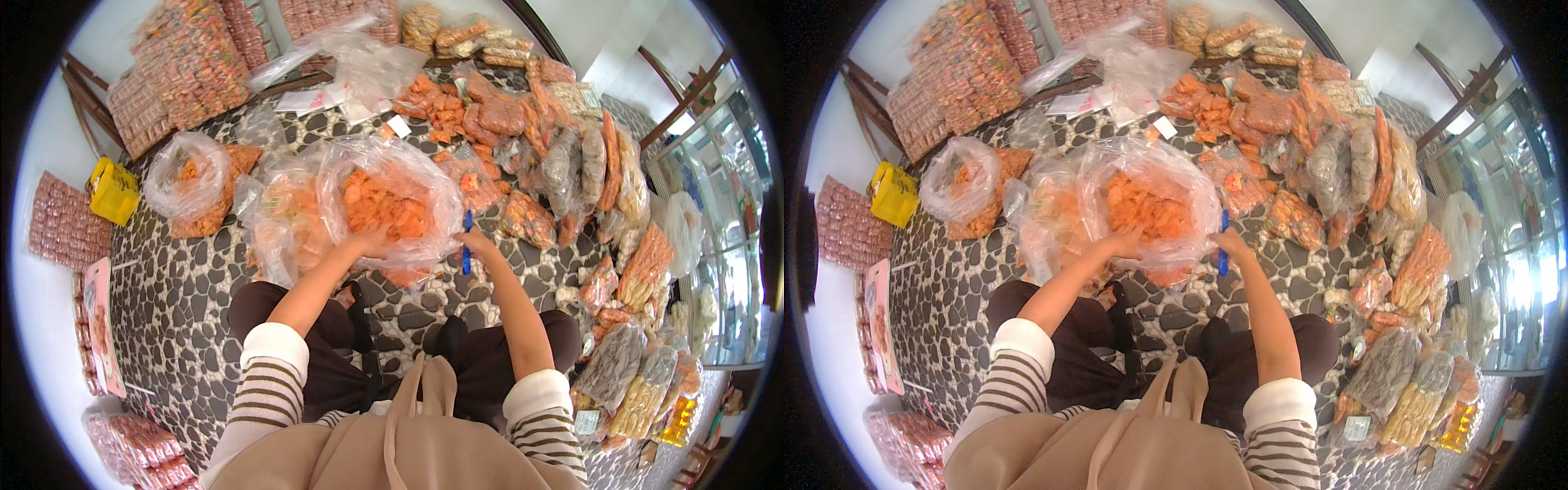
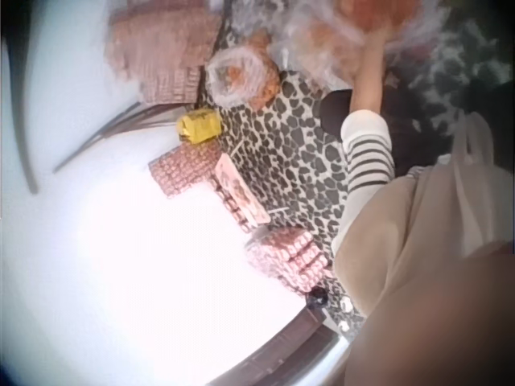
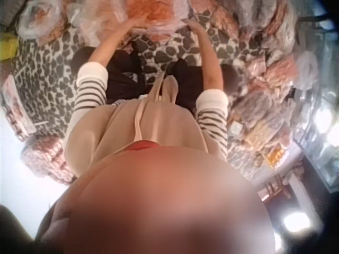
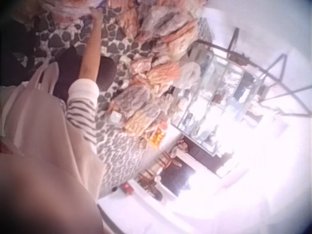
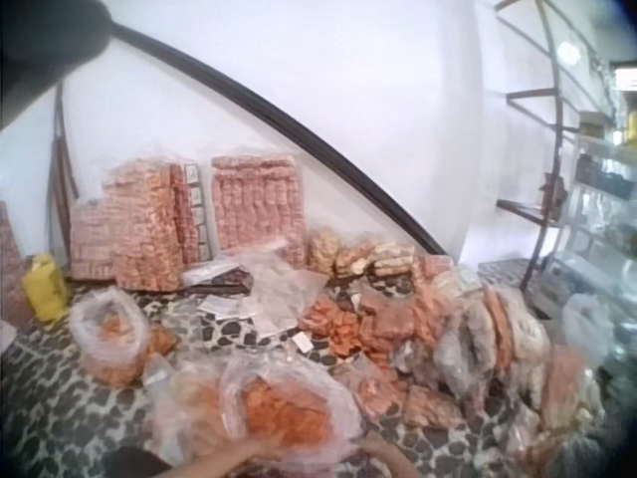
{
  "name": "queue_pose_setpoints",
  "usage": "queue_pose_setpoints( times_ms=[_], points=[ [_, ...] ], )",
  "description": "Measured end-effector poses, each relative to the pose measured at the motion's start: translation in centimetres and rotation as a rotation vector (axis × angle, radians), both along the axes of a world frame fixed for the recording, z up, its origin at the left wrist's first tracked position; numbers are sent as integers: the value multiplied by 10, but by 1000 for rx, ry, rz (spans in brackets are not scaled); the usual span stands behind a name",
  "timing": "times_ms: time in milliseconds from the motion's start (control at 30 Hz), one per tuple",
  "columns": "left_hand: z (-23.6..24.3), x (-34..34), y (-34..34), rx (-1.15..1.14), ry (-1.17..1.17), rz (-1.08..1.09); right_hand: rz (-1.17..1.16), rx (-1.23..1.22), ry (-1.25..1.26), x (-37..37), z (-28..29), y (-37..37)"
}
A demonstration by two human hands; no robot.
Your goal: The person sits on the floor and uses blue scissors to cut pieces of orange dried fruit from a large plastic bag into smaller pieces. The cut pieces are placed back into the same bag. The person repeats this cutting action continuously.
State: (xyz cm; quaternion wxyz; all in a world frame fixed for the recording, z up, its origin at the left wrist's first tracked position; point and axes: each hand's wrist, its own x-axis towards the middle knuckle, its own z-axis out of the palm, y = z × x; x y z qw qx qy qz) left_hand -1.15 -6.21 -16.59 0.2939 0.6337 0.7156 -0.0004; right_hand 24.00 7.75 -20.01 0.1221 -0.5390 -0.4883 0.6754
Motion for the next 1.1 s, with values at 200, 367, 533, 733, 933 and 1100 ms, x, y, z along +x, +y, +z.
queue_pose_setpoints(
  times_ms=[200,367,533,733,933,1100],
  points=[
    [16,91,79,739,-181,-305,-683,209,-55,81,-23,48],
    [-32,142,92,506,102,-524,-231,353,-648,92,-91,21],
    [-84,115,67,461,303,-415,90,341,-691,63,-130,-11],
    [-73,93,68,329,186,-438,108,567,-672,64,-100,13],
    [-15,70,67,258,-4,-342,227,821,-752,56,-32,20],
    [69,69,70,131,305,-399,568,788,-616,48,61,13]
  ],
)
